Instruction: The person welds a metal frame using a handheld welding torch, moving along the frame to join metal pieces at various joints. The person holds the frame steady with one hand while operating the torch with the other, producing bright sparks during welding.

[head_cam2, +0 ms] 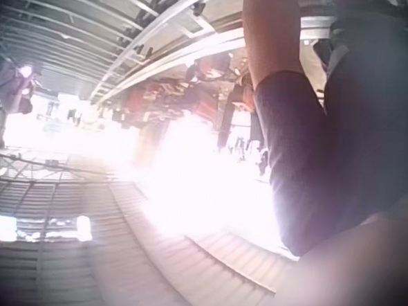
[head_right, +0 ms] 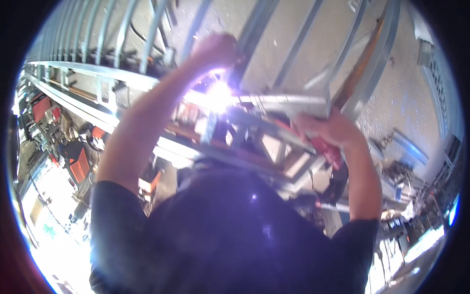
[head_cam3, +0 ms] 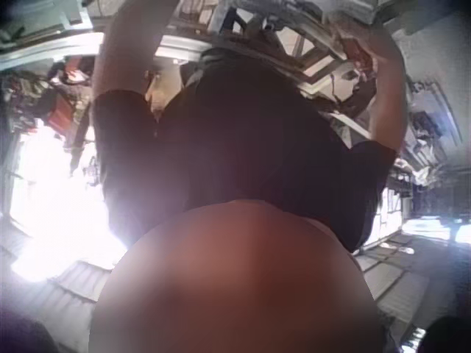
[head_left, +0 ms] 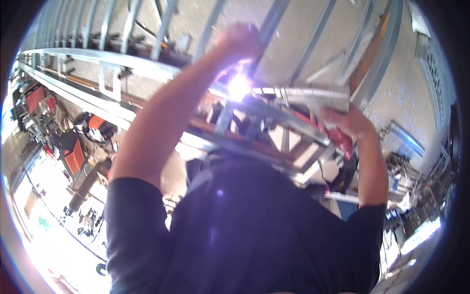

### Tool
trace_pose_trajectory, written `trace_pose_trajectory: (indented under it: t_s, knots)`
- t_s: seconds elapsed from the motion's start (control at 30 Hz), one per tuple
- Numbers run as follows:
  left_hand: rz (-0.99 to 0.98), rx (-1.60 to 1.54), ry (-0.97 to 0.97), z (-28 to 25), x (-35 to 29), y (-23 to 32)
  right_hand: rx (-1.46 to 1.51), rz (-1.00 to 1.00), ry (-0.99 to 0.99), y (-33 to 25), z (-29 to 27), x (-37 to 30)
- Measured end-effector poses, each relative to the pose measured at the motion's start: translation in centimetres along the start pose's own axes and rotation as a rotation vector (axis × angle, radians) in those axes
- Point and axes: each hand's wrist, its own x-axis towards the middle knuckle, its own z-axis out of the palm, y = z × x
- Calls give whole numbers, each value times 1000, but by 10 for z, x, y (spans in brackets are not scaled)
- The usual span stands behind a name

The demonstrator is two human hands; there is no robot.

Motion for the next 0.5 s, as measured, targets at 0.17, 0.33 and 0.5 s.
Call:
trace_pose_trajectory:
  t_s: [0.17, 0.33, 0.5]
  knots:
    - [14, 124, -101, 6, 4, 7, 158, -180, 42, 14, -3, -42]
    - [-46, 5, 61, 14, 0, 2, 195, -287, 43, 27, -10, -55]
    - [-57, -13, 55, 8, 0, 11, 59, -216, 142, 69, -26, -70]
